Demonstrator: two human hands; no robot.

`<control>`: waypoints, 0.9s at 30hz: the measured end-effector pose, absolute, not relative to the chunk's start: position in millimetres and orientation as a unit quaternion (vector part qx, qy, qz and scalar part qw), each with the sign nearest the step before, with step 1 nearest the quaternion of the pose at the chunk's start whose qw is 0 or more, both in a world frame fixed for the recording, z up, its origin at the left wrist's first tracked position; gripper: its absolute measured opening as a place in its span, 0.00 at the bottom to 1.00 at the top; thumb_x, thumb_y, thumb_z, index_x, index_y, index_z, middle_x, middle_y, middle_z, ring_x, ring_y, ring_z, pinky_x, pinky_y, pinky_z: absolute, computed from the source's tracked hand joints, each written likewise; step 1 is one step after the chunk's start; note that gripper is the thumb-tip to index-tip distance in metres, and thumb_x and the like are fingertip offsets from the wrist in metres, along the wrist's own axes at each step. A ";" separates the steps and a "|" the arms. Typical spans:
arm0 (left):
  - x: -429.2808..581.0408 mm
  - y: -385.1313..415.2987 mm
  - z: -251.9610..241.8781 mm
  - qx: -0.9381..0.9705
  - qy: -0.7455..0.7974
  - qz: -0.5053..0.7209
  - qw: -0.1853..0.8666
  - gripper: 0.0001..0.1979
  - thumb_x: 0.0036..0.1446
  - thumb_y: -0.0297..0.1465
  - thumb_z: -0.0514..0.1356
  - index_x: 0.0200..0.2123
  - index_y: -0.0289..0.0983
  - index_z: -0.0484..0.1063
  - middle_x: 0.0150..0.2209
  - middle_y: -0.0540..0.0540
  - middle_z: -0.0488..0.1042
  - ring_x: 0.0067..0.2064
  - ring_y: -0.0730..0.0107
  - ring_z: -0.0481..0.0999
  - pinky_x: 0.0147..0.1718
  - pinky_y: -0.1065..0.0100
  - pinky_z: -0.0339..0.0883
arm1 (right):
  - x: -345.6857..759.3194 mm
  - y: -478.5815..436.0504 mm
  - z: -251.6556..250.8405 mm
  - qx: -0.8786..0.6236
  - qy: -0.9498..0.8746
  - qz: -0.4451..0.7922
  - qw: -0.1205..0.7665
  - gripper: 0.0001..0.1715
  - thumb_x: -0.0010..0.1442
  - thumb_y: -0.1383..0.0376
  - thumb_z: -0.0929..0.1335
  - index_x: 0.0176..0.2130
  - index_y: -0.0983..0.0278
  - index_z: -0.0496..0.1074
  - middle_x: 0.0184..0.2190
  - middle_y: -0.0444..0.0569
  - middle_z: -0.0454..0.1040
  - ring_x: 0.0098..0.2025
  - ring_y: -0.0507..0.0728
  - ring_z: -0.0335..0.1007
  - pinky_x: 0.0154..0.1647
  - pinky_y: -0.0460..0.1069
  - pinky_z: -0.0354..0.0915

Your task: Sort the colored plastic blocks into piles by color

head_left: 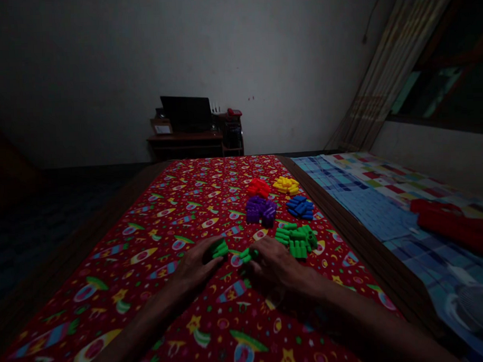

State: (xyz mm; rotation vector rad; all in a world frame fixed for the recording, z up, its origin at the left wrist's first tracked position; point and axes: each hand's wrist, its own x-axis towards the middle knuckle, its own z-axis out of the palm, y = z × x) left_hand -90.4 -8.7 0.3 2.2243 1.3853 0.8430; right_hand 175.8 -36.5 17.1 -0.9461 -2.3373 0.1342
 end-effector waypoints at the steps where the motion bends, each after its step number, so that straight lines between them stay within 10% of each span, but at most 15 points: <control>1: -85.9 -11.7 2.3 0.788 0.495 0.301 0.209 0.26 0.54 0.43 0.59 0.54 0.39 0.70 0.51 0.42 0.75 0.50 0.55 0.76 0.48 0.57 0.71 | 188.9 -36.8 23.3 -0.379 -0.865 0.045 0.326 0.08 0.61 0.66 0.66 0.43 0.63 0.69 0.38 0.52 0.74 0.41 0.56 0.69 0.42 0.51 0.66; 27: 57.5 0.7 -22.3 0.864 0.260 0.364 0.231 0.32 0.62 0.28 0.56 0.67 0.46 0.49 0.66 0.41 0.57 0.67 0.59 0.56 0.63 0.51 0.54 | 294.5 -19.1 9.4 -0.591 -0.673 0.130 0.425 0.29 0.67 0.48 0.54 0.38 0.64 0.73 0.32 0.50 0.77 0.34 0.56 0.74 0.33 0.50 0.71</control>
